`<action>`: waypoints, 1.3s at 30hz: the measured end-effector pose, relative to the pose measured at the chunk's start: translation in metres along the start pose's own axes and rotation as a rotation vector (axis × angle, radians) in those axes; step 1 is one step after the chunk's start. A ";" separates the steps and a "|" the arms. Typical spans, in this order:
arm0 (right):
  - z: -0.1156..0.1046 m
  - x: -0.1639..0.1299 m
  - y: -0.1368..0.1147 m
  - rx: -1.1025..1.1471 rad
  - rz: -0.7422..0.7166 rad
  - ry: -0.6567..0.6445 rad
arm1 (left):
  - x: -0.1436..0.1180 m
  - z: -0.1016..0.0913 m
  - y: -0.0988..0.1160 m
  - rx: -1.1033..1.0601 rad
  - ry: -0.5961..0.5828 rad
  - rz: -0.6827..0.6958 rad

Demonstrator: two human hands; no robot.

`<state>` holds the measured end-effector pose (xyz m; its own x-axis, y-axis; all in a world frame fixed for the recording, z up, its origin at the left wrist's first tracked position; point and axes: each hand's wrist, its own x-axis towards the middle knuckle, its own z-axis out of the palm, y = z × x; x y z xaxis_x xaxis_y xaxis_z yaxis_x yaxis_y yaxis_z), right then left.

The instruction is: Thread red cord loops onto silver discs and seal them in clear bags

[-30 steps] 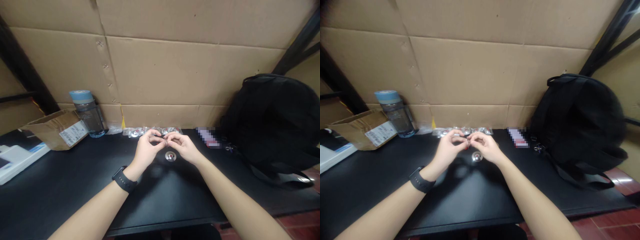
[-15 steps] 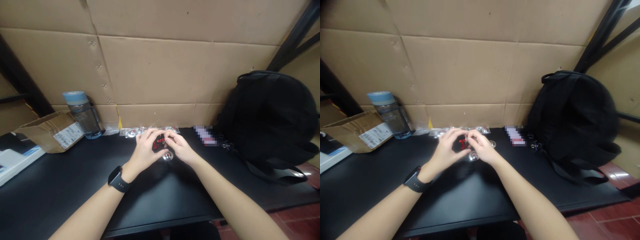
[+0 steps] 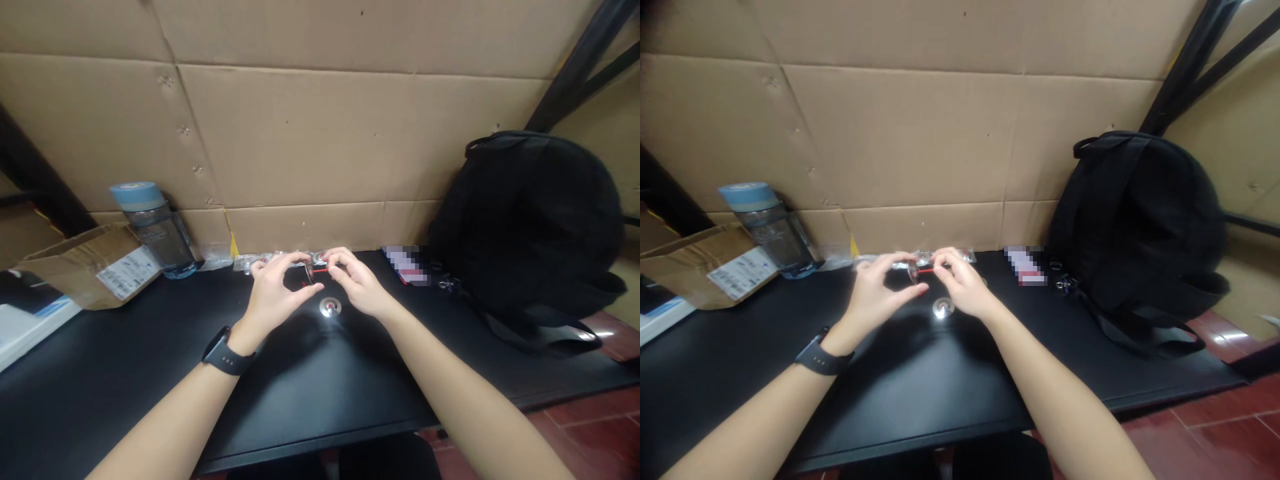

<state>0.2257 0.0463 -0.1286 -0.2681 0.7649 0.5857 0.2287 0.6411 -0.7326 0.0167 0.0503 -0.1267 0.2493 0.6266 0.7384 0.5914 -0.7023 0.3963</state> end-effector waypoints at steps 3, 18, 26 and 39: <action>0.006 0.000 -0.001 0.127 0.080 -0.021 | -0.001 0.003 -0.004 -0.058 -0.040 0.024; 0.015 -0.005 -0.001 0.104 0.101 0.066 | -0.006 0.012 0.001 -0.148 -0.234 -0.054; 0.016 -0.006 0.003 -0.014 0.085 -0.006 | -0.004 0.014 -0.013 -0.161 -0.242 -0.142; -0.049 -0.001 0.038 -0.495 0.225 -0.145 | -0.002 -0.003 -0.022 -0.383 -0.971 0.083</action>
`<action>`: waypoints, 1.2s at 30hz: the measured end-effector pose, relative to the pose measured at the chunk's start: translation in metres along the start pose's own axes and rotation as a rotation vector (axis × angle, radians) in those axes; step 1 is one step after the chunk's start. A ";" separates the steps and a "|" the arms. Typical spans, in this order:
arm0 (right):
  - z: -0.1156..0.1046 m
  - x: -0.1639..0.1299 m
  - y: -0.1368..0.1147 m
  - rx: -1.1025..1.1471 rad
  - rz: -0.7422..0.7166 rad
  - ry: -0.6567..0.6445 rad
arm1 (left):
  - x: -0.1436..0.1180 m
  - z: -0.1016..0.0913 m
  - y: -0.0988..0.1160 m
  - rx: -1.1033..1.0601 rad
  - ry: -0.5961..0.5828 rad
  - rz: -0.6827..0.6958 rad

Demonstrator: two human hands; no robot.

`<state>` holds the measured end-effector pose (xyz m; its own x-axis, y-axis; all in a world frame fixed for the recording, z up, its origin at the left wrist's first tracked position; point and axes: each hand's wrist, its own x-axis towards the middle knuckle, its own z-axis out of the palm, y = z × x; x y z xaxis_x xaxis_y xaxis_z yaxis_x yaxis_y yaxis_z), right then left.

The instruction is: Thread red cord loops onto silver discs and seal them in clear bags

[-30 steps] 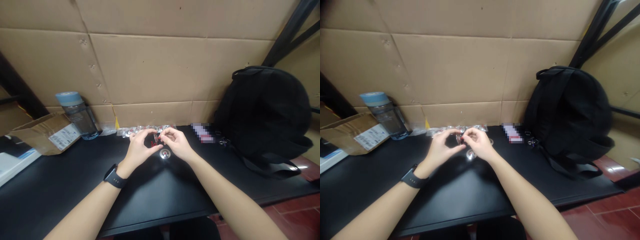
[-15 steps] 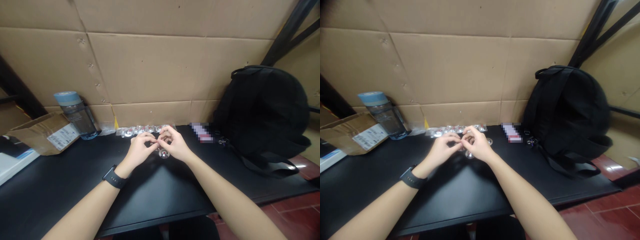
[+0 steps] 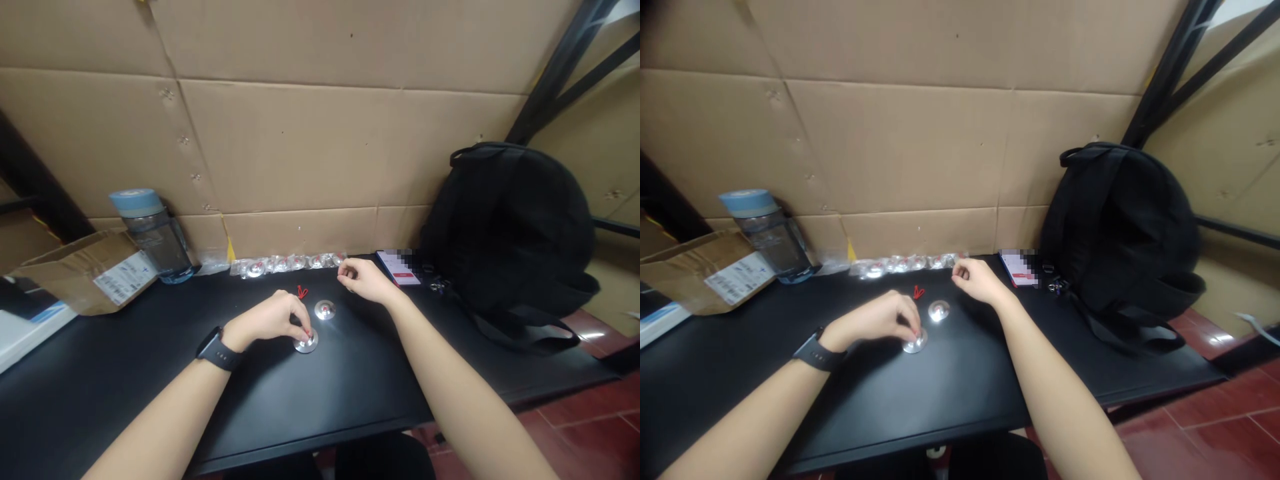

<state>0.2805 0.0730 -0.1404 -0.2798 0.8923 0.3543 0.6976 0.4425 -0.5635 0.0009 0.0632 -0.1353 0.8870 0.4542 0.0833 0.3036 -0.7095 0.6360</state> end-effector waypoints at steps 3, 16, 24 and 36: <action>-0.002 -0.001 0.013 -0.123 0.027 -0.081 | -0.003 -0.005 -0.006 0.023 -0.011 0.006; -0.006 -0.002 0.040 -0.237 0.203 -0.156 | 0.007 0.015 -0.061 0.490 0.447 -0.167; -0.005 -0.003 0.046 -0.167 0.212 -0.142 | 0.013 0.018 -0.045 0.515 0.435 -0.176; -0.005 -0.001 0.046 -0.216 0.200 -0.114 | 0.011 0.017 -0.047 0.429 0.416 -0.172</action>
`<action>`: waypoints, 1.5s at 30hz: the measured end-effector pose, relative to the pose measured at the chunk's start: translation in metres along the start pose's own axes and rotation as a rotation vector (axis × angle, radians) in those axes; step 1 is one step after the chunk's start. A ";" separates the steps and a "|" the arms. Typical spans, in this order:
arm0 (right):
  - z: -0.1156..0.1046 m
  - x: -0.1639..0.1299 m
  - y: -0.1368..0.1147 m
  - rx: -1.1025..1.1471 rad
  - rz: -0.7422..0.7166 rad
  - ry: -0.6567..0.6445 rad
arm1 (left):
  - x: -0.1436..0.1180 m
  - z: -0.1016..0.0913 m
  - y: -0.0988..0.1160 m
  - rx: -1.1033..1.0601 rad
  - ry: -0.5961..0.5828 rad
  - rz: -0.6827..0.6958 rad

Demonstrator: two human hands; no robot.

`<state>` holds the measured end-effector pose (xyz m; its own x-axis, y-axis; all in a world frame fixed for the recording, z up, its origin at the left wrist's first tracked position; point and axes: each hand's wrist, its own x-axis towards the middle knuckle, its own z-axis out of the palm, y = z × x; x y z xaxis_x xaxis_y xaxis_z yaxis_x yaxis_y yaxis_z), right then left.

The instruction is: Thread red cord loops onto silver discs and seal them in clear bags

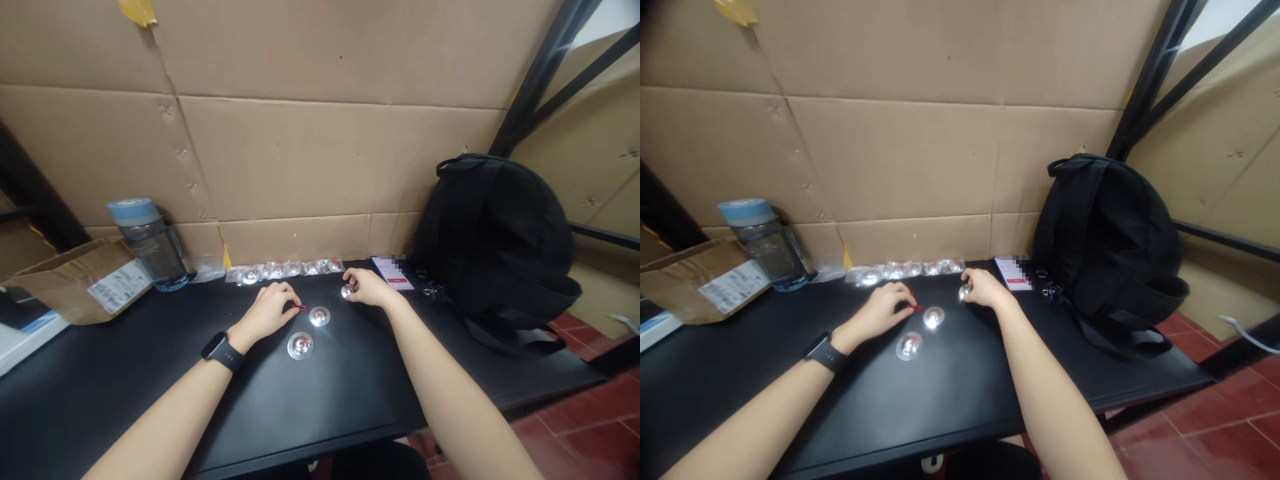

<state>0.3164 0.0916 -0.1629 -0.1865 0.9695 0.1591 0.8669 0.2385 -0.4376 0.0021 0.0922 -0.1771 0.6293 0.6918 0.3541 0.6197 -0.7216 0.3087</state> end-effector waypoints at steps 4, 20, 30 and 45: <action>0.000 0.000 -0.002 -0.036 -0.027 0.004 | 0.000 0.002 -0.002 0.003 -0.007 0.003; 0.017 -0.010 -0.064 0.107 -0.416 -0.237 | -0.012 -0.039 0.063 0.000 -0.315 0.197; 0.017 -0.013 -0.067 0.134 -0.286 -0.129 | -0.007 -0.043 0.042 0.016 -0.122 0.016; 0.035 -0.019 -0.111 1.144 -0.045 0.026 | 0.006 -0.026 0.027 -0.541 0.336 -0.215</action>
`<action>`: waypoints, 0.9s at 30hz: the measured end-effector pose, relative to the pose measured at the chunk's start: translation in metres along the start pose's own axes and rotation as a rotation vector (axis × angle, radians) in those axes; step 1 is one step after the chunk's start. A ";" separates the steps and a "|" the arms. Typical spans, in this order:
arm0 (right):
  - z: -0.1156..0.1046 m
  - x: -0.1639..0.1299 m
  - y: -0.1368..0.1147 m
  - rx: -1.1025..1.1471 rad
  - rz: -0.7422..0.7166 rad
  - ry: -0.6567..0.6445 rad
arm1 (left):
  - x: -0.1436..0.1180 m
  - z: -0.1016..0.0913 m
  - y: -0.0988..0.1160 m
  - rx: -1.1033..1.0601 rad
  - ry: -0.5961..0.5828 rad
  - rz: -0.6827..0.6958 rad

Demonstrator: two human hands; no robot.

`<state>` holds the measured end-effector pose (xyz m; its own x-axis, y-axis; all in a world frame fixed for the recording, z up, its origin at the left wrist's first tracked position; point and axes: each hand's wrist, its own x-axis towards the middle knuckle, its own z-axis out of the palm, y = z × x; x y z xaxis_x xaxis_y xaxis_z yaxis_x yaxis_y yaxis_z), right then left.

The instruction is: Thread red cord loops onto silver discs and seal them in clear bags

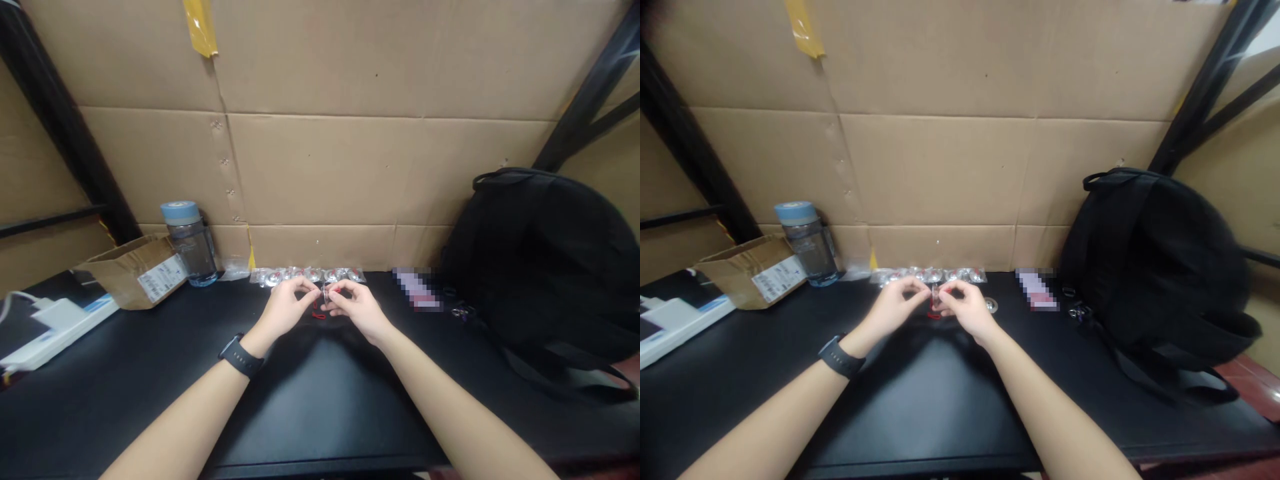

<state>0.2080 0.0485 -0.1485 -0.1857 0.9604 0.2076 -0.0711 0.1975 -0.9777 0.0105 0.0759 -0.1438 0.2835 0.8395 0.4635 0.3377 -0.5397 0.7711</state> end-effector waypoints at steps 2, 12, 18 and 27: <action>0.001 0.000 0.000 0.033 0.015 0.010 | 0.000 0.000 0.000 -0.006 -0.012 -0.007; 0.000 0.000 -0.001 0.024 0.036 -0.005 | -0.001 0.000 -0.002 0.013 -0.063 -0.012; -0.003 -0.001 -0.001 0.034 0.069 -0.103 | 0.000 -0.002 0.000 -0.001 -0.109 -0.039; -0.009 0.000 0.006 -0.044 0.033 -0.166 | 0.002 -0.003 -0.002 -0.078 -0.126 -0.069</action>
<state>0.2169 0.0518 -0.1545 -0.3469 0.9216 0.1744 -0.0206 0.1784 -0.9837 0.0076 0.0788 -0.1429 0.3742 0.8572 0.3538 0.2904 -0.4707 0.8331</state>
